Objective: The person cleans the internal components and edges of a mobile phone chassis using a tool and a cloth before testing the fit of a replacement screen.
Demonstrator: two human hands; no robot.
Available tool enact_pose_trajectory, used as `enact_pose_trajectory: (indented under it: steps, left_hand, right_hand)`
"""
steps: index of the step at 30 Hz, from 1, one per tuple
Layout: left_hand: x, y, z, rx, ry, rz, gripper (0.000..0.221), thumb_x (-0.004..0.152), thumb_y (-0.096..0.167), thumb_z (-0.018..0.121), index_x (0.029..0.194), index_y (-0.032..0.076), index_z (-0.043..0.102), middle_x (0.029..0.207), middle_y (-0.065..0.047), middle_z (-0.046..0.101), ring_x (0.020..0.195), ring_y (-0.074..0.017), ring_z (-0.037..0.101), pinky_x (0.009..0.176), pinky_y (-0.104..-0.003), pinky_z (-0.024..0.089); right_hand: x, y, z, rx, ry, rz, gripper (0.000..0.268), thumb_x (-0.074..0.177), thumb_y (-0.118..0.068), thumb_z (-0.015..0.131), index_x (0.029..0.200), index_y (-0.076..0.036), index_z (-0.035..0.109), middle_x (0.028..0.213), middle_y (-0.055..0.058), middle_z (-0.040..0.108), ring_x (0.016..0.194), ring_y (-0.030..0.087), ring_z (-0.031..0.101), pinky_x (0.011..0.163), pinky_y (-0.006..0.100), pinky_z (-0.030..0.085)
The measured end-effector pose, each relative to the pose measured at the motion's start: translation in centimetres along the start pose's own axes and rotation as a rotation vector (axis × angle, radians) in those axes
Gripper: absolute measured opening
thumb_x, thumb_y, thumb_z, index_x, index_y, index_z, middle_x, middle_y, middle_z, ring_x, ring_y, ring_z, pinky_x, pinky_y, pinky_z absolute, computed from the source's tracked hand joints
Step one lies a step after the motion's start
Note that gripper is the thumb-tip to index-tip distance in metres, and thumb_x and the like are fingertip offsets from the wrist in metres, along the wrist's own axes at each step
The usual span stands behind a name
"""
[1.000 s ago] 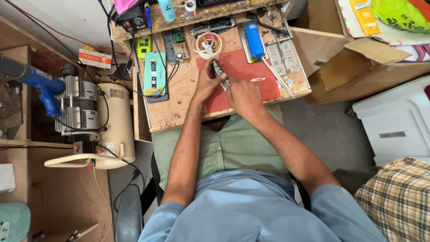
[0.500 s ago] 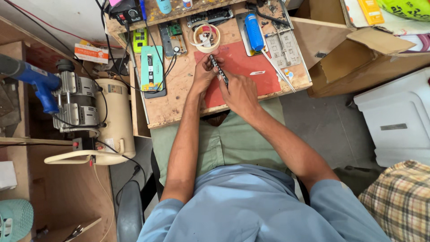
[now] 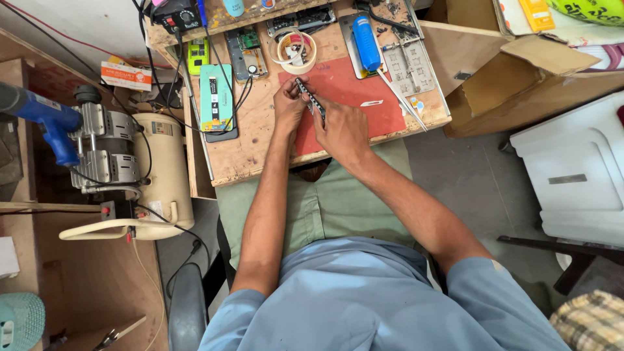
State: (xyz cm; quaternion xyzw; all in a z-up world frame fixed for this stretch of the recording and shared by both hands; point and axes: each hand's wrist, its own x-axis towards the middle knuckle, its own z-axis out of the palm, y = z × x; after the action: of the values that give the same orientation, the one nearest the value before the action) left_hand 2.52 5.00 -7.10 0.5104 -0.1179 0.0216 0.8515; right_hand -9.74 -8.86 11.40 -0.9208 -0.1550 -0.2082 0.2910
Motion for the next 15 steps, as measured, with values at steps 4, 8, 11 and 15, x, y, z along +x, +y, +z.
enact_pose_trajectory:
  steps: [4,8,11,15]
  left_hand:
    - [-0.8,1.8,0.8,-0.017,-0.109,-0.03,0.083,0.075,0.041,0.093,0.136,0.0,0.055,0.117,-0.009,0.07,0.105,-0.0186,0.069,0.096,-0.031,0.058]
    - [-0.9,3.2,1.5,-0.028,-0.153,-0.096,0.088,0.073,0.038,0.095,0.139,-0.002,0.053,0.121,-0.012,0.07,0.108,-0.0206,0.069,0.098,-0.033,0.057]
    - [-0.8,3.1,1.5,-0.012,-0.112,-0.128,0.088,0.069,0.039,0.096,0.135,-0.004,0.057,0.117,-0.013,0.072,0.107,-0.0219,0.071,0.097,-0.035,0.059]
    - [-0.8,2.4,0.9,-0.006,-0.114,-0.093,0.086,0.067,0.041,0.097,0.131,-0.004,0.06,0.112,-0.012,0.073,0.105,-0.0217,0.071,0.094,-0.034,0.059]
  right_hand:
    - [-0.3,-0.2,-0.6,-0.01,-0.038,-0.008,0.018,0.098,-0.018,0.064,0.101,-0.002,0.073,0.078,0.02,0.071,0.067,0.042,0.068,0.061,0.053,0.052]
    - [-0.2,-0.3,-0.7,-0.017,-0.057,0.02,0.019,0.098,-0.018,0.064,0.099,-0.002,0.073,0.076,0.02,0.07,0.067,0.042,0.068,0.061,0.053,0.053]
    - [-0.4,-0.4,-0.5,-0.022,-0.021,0.001,0.018,0.098,-0.018,0.064,0.099,-0.002,0.073,0.079,0.02,0.071,0.068,0.042,0.068,0.061,0.053,0.053]
    - [-0.7,-0.3,-0.3,-0.019,-0.026,0.035,0.017,0.098,-0.017,0.064,0.099,-0.003,0.073,0.076,0.019,0.07,0.066,0.042,0.068,0.061,0.053,0.053]
